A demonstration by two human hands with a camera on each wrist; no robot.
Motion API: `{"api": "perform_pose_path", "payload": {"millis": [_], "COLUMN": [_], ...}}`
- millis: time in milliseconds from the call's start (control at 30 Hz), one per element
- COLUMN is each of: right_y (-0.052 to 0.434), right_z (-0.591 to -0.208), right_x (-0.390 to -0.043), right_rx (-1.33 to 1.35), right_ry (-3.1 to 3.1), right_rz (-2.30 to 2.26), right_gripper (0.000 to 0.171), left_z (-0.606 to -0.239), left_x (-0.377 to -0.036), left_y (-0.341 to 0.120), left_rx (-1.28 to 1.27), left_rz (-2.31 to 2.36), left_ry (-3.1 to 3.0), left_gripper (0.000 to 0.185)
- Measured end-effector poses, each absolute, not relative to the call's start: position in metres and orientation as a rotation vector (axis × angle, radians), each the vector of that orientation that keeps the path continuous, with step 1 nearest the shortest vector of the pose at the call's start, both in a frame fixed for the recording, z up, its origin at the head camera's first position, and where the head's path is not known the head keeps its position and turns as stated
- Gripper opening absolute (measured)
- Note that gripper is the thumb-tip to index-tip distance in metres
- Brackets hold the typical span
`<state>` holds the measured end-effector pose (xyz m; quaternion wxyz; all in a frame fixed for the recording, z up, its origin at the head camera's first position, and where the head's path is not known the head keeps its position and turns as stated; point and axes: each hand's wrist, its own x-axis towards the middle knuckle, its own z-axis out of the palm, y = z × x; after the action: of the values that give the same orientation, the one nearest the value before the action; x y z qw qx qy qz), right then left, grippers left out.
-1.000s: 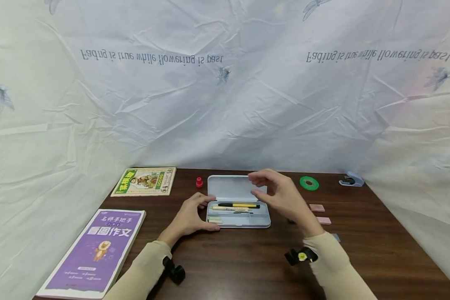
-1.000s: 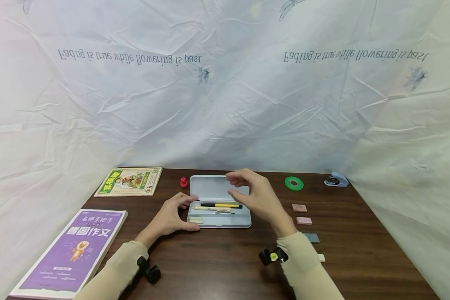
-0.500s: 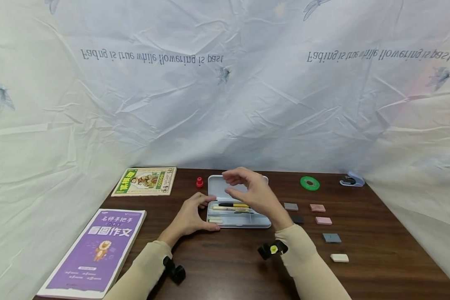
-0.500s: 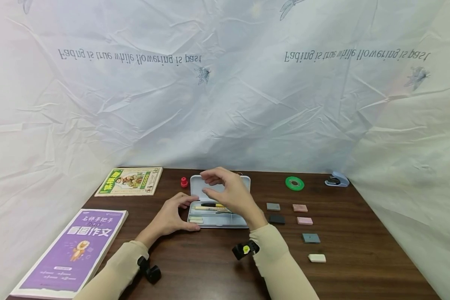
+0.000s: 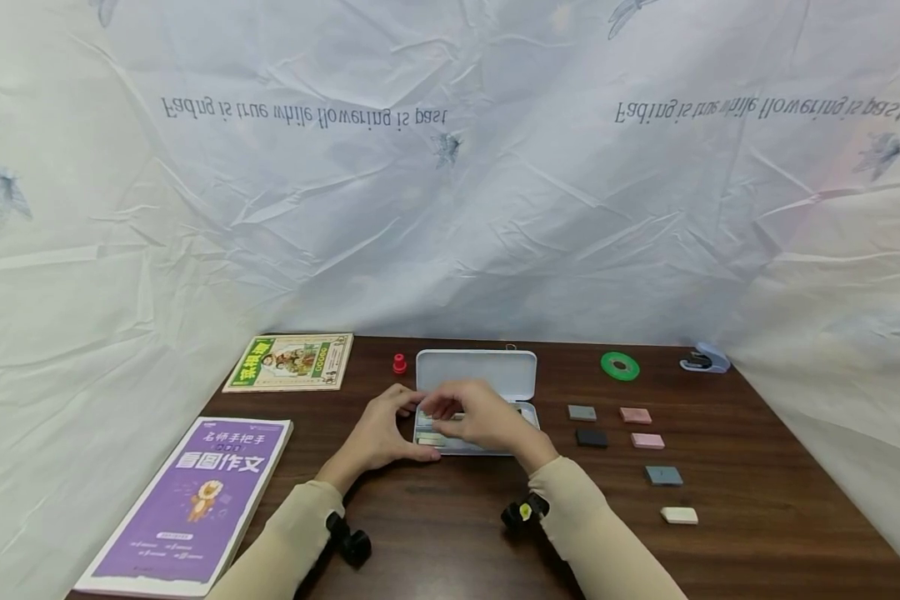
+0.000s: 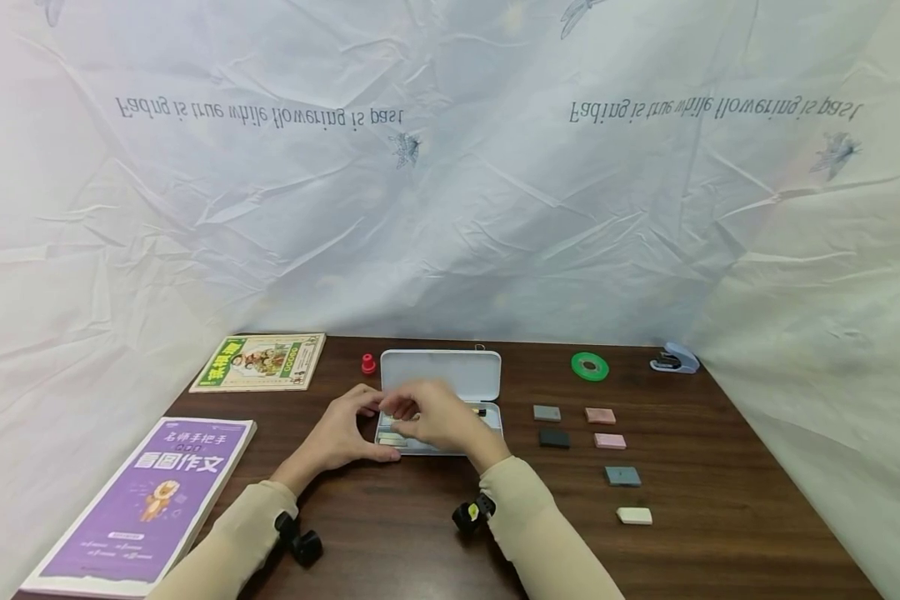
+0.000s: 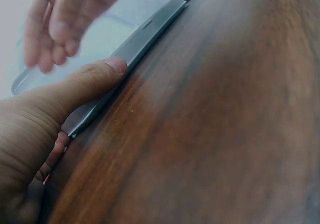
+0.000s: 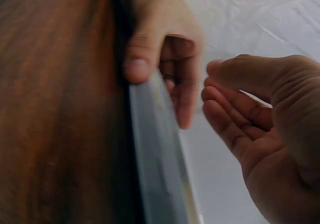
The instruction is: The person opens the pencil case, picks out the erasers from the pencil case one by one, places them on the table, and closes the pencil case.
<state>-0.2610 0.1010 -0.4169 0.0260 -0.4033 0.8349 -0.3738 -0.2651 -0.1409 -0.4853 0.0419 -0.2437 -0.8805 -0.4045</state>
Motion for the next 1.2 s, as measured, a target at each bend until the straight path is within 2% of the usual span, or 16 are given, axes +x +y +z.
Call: {"api": "perform_pose_path", "payload": {"millis": [400,1200], "right_y": [0.088,0.085], "right_z": [-0.428,-0.424], "right_x": [-0.259,-0.257], "right_rx": [-1.378,-1.370], "right_ry": [2.669,2.684], "right_rz": [-0.804,-0.754], "right_gripper": [0.015,0.023], "left_z": [-0.487,-0.486], "left_x": [-0.267,-0.268], "left_y": [-0.142,-0.141], "left_rx": [-0.769,-0.753], "left_rz": [-1.250,-1.231], "left_ry": [-2.689,-2.691], "left_gripper": [0.091,0.094]}}
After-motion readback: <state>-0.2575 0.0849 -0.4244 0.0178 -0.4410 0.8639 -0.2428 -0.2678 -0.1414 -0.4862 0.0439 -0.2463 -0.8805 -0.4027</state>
